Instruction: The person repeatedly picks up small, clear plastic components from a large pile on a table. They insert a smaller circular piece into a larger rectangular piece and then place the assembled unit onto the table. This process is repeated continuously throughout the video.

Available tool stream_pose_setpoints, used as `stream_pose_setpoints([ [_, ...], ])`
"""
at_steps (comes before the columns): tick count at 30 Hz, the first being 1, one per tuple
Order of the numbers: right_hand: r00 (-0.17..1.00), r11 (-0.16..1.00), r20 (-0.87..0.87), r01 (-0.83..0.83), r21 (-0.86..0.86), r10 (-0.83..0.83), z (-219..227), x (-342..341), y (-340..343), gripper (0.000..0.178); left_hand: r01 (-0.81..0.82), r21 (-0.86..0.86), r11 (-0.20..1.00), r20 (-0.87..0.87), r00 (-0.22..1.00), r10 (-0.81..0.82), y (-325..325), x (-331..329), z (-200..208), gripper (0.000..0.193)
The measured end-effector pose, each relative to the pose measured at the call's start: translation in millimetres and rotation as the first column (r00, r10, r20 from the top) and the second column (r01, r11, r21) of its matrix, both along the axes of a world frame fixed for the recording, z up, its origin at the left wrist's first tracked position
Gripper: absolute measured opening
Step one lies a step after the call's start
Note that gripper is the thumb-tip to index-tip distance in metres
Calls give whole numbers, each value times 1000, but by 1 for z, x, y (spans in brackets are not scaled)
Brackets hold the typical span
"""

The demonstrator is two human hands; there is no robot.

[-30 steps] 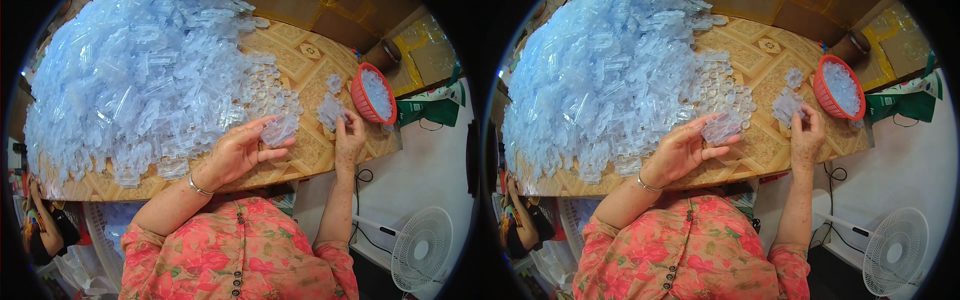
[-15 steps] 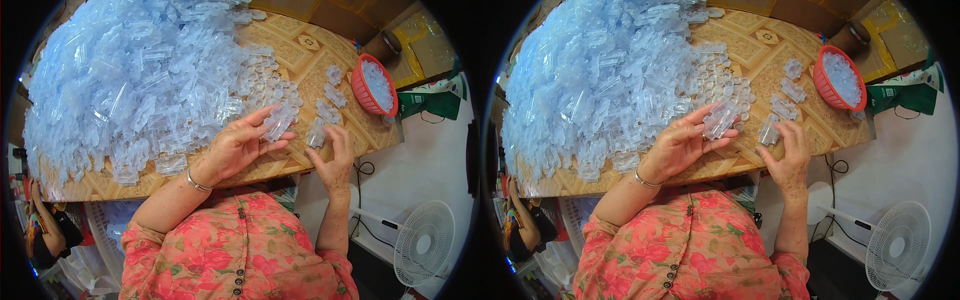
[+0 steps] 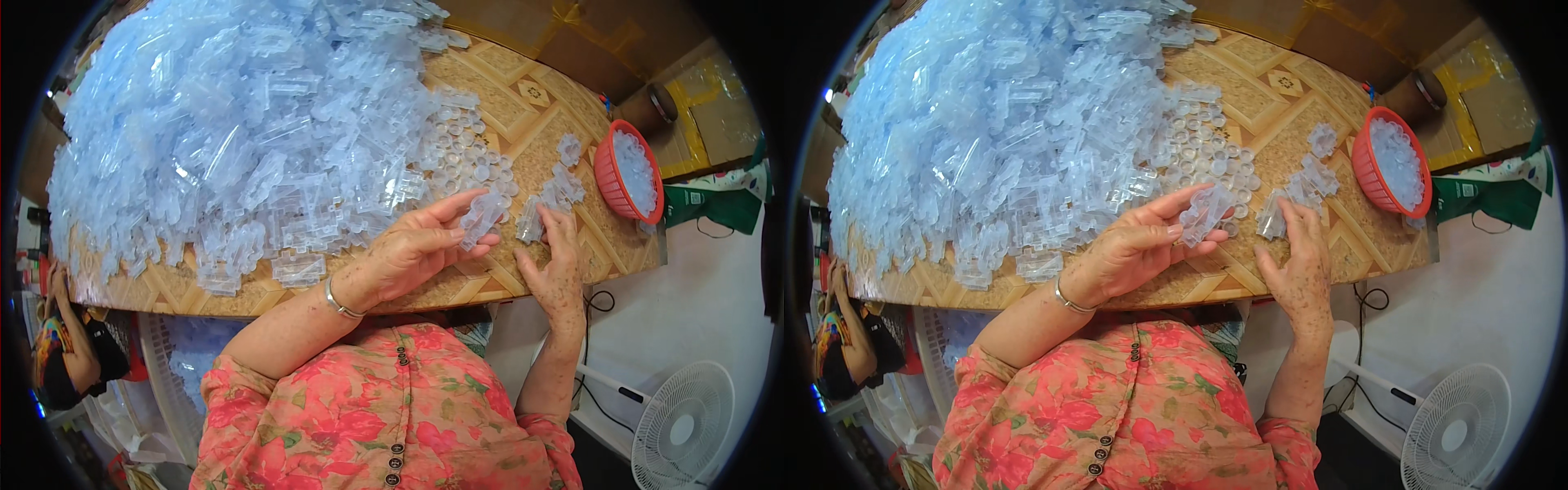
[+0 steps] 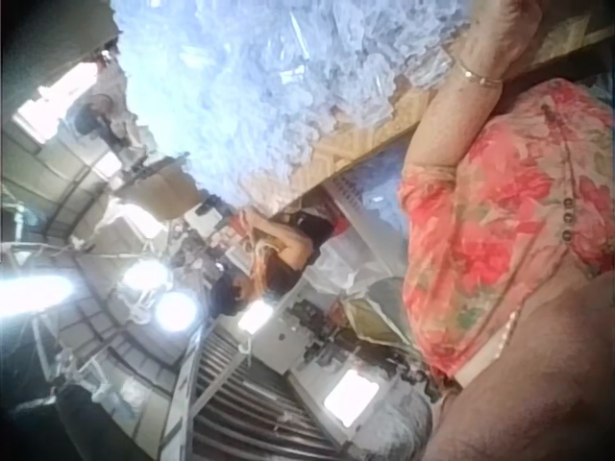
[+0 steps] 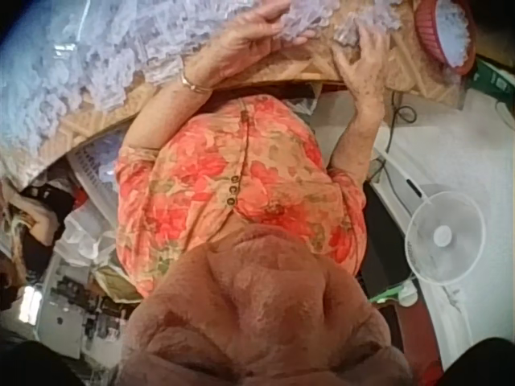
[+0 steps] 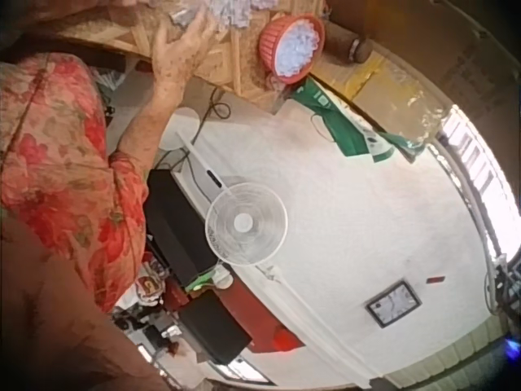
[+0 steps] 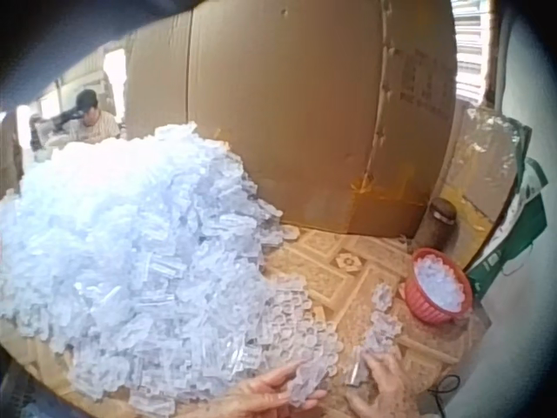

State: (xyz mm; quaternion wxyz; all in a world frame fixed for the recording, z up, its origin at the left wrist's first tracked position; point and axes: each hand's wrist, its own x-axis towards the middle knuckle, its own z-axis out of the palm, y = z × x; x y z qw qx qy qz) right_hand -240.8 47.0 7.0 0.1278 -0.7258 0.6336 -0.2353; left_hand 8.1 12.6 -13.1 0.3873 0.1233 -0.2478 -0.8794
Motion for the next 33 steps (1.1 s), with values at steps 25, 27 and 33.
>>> stream_pose_setpoints([
  [25,892,952,394,-108,-287,220,-12,53,-4,83,1,-65,998,62,998,3,2,-3,2,65],
  [27,867,958,450,-93,-270,211,-15,56,-5,81,-6,-89,996,85,996,14,3,-3,3,65],
  [33,816,941,499,-155,-301,294,-20,58,-8,83,14,-42,999,44,999,-12,4,-2,3,62],
])
